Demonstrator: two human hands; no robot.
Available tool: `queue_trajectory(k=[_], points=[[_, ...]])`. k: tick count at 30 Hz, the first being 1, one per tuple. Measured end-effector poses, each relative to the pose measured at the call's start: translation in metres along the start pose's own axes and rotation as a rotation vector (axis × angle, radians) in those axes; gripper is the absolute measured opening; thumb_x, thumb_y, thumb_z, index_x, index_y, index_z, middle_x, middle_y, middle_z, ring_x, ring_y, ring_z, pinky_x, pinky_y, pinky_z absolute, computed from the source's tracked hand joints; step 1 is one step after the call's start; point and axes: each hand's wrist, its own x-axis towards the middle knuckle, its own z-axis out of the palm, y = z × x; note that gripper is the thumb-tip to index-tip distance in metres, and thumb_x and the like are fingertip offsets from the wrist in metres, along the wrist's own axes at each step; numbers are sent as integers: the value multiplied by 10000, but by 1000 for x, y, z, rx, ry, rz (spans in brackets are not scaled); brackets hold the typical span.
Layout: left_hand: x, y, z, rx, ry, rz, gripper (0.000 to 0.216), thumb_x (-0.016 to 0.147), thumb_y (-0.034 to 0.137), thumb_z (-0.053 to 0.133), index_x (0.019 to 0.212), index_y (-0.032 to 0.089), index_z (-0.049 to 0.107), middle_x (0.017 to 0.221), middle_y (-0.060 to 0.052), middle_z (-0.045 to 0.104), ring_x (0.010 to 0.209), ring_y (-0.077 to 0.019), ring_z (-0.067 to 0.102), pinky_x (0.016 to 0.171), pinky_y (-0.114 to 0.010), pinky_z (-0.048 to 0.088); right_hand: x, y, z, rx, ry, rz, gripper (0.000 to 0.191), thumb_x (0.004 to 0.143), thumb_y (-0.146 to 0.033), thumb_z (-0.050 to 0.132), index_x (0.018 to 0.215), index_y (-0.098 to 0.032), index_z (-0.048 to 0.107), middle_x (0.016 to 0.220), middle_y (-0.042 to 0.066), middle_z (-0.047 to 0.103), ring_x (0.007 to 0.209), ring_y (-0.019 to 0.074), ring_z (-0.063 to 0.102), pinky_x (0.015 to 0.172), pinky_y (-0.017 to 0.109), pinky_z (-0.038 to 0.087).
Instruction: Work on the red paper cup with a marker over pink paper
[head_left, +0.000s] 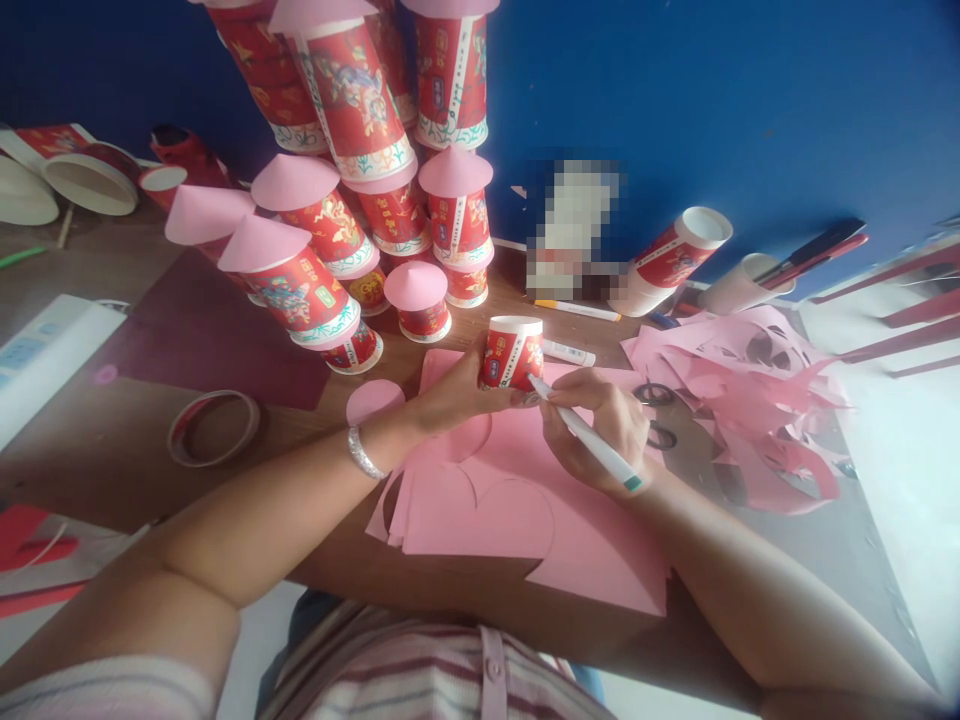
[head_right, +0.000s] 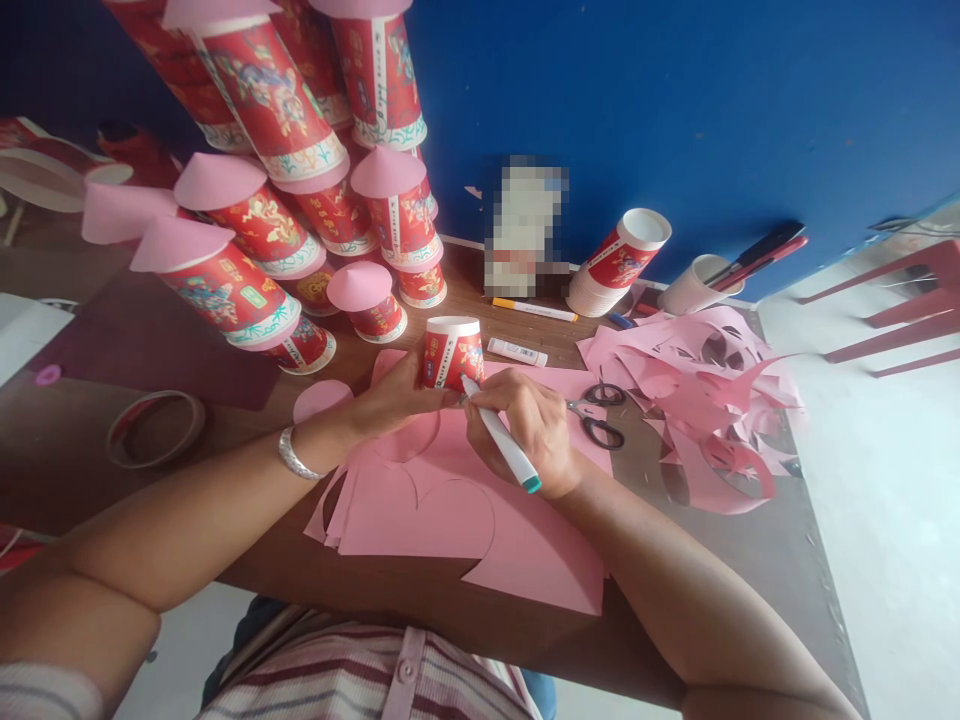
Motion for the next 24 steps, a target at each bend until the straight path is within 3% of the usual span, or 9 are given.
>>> queue_trajectory(k=[8, 19, 24], points=[[0, -2, -3, 13, 4, -28, 734, 716, 461, 1140, 1205, 225, 646, 1186, -63, 764, 1181, -291, 744, 1064, -461, 620, -1, -3, -2, 78, -24, 17, 203, 1055, -102, 696, 1085, -286, 615, 854, -32, 778, 649, 151, 772, 505, 260, 590], [-1, 0, -1, 36, 21, -53, 882, 688, 495, 1152, 1357, 244, 636, 1214, -66, 766, 1195, -306, 752, 1078, -487, 627, 0, -1, 0, 63, -1, 26, 226, 1028, -82, 705, 1066, -292, 631, 850, -41, 769, 685, 167, 800, 553, 275, 641], [0, 2, 0, 57, 5, -34, 782, 679, 511, 1157, 1201, 224, 650, 1182, -59, 755, 1179, -298, 757, 1072, -483, 645, 0, 0, 1, 43, 9, 17, 214, 1036, -90, 703, 1071, -288, 632, 853, -36, 774, 693, 168, 802, 551, 276, 640]])
